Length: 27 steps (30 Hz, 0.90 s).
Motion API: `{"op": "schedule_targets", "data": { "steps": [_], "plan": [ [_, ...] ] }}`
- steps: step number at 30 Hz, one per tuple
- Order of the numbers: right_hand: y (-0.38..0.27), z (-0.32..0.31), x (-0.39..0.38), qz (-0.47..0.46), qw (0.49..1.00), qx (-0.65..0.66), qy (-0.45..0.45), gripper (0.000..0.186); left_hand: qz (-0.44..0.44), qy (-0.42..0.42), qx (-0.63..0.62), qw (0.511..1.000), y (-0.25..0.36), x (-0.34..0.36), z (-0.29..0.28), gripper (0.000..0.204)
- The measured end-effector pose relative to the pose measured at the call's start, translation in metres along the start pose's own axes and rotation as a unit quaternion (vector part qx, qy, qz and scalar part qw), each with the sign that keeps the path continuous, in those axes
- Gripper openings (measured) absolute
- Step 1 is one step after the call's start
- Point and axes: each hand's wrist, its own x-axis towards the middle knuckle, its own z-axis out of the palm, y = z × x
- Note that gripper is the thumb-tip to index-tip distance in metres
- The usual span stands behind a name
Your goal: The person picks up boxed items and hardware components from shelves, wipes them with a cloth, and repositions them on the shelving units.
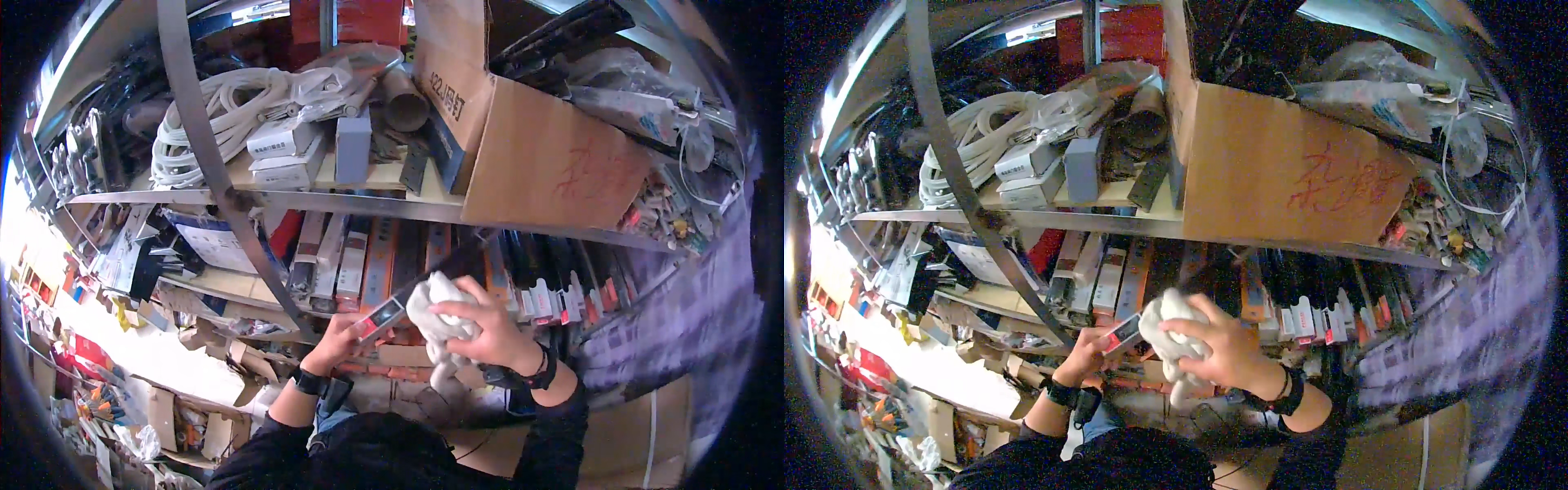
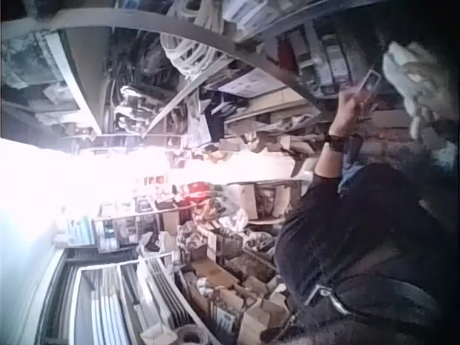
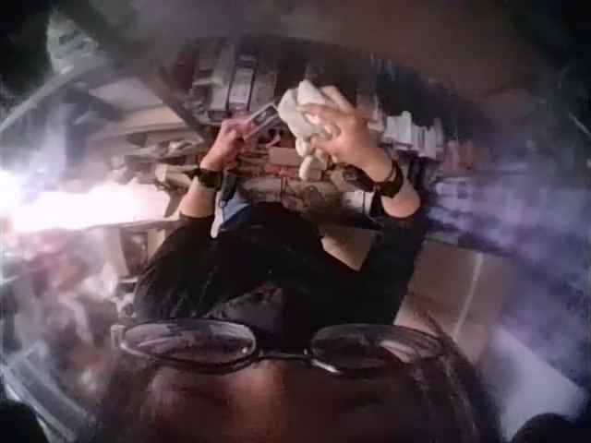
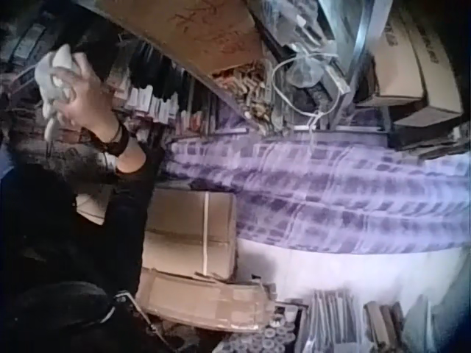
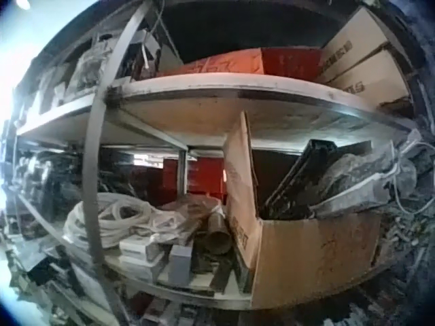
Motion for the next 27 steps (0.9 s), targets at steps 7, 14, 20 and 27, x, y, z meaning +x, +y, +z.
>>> {"op": "schedule_targets", "data": {
  "steps": [7,14,20,27],
  "plan": [
    [0.022,0.022,0.023,-0.082,0.956,-0.281,0.011,0.040,0.101,-0.018,0.185,0.977,-0.001,0.029,0.022,0.032],
    [0.140,-0.061,-0.023,0.096,0.921,-0.288,0.243,0.026,-0.080,0.050,0.005,0.996,-0.009,0.024,0.013,0.033],
    [0.189,-0.111,-0.065,0.183,0.870,-0.255,0.381,0.035,-0.036,-0.005,0.076,0.996,0.002,0.031,0.017,0.036],
    [0.169,-0.076,-0.045,0.067,0.813,-0.223,0.534,0.034,-0.210,0.089,-0.268,0.936,0.012,0.032,0.035,0.060]
  ]
}}
